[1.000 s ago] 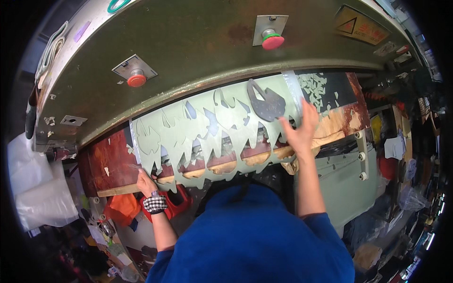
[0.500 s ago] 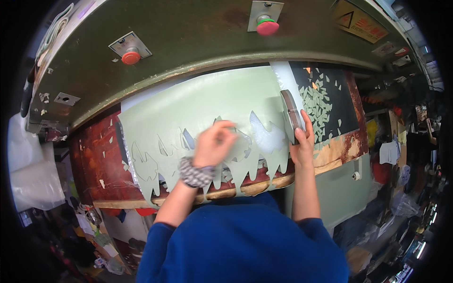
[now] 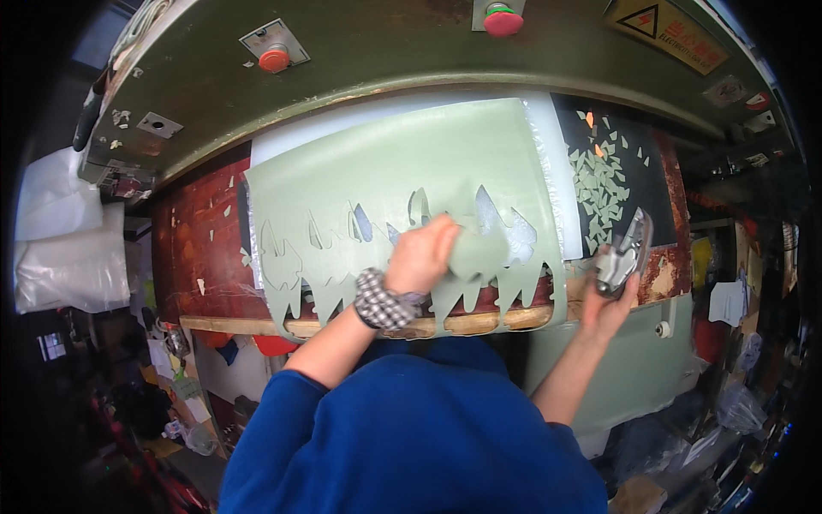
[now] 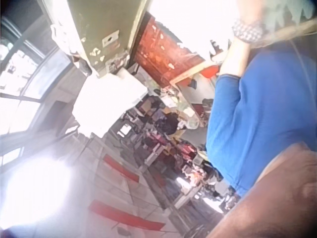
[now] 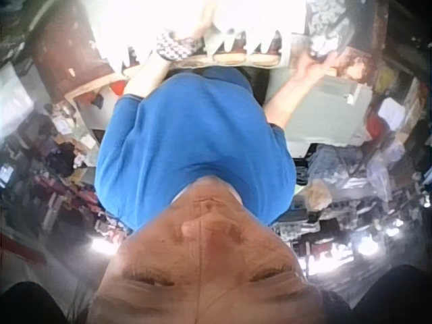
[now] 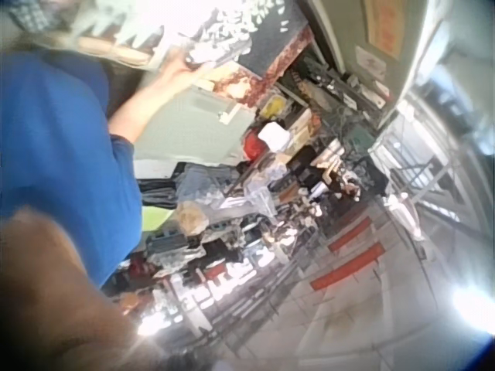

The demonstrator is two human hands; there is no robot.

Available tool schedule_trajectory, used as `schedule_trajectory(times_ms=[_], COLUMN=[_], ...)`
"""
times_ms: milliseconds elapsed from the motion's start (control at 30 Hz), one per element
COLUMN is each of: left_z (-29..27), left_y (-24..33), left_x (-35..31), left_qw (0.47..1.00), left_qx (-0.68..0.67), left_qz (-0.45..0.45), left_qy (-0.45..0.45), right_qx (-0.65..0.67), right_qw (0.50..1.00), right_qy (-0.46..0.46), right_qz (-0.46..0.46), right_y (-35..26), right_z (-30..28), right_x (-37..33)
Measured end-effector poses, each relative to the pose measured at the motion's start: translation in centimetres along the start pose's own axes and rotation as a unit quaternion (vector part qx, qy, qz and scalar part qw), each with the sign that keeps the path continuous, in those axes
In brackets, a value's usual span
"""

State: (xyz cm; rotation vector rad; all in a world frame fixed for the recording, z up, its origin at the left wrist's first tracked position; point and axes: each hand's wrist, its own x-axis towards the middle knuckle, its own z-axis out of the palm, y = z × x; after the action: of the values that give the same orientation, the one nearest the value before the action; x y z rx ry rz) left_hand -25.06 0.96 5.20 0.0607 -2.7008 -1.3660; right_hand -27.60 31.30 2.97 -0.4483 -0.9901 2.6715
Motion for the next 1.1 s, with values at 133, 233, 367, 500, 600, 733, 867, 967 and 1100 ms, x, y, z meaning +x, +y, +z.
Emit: schedule_trajectory(times_ms=[133,233,367,500,600,733,867,967,1100], left_z=[-3.0,-2.9,-1.6,-1.3,-2.3,-3.4,-2.7,-1.6,-1.1], left_y=[-3.0,-3.6,-3.4,-2.9,-2.8,-2.9,-4.6,-6.5,-7.8], left_x=[-0.8,-1.2,-0.9,-0.1,0.1,-0.6,-0.3,0.0,-0.7], left_qw=[0.983,0.991,0.989,0.978,0.908,0.913,0.929,0.873,0.825], left_qx=[0.178,0.085,0.12,-0.005,-0.339,-0.354,-0.314,-0.428,-0.518], left_qz=[-0.024,-0.103,-0.078,-0.207,-0.247,-0.201,-0.183,-0.223,-0.22], left_qy=[0.049,0.014,0.035,-0.023,-0.012,-0.038,-0.064,-0.066,-0.056], right_qx=[-0.518,-0.712,-0.788,-0.672,-0.596,-0.5,-0.59,-0.589,-0.528], right_qw=[0.814,0.645,0.518,0.656,0.708,0.695,0.609,0.662,0.726], right_qy=[0.09,0.058,0.038,-0.072,-0.247,-0.418,-0.464,-0.457,-0.439], right_qz=[-0.246,-0.273,-0.331,-0.335,-0.288,-0.303,-0.257,-0.073,0.008], right_y=[-2.2,-2.8,-1.3,2.7,6.3,9.6,12.8,14.3,15.2], right_z=[-3.9,-5.4,-3.5,2.2,6.7,11.6,14.0,13.4,11.9], right_x=[1.9,2.6,2.8,1.3,-2.2,-5.6,-4.7,-3.5,-3.0])
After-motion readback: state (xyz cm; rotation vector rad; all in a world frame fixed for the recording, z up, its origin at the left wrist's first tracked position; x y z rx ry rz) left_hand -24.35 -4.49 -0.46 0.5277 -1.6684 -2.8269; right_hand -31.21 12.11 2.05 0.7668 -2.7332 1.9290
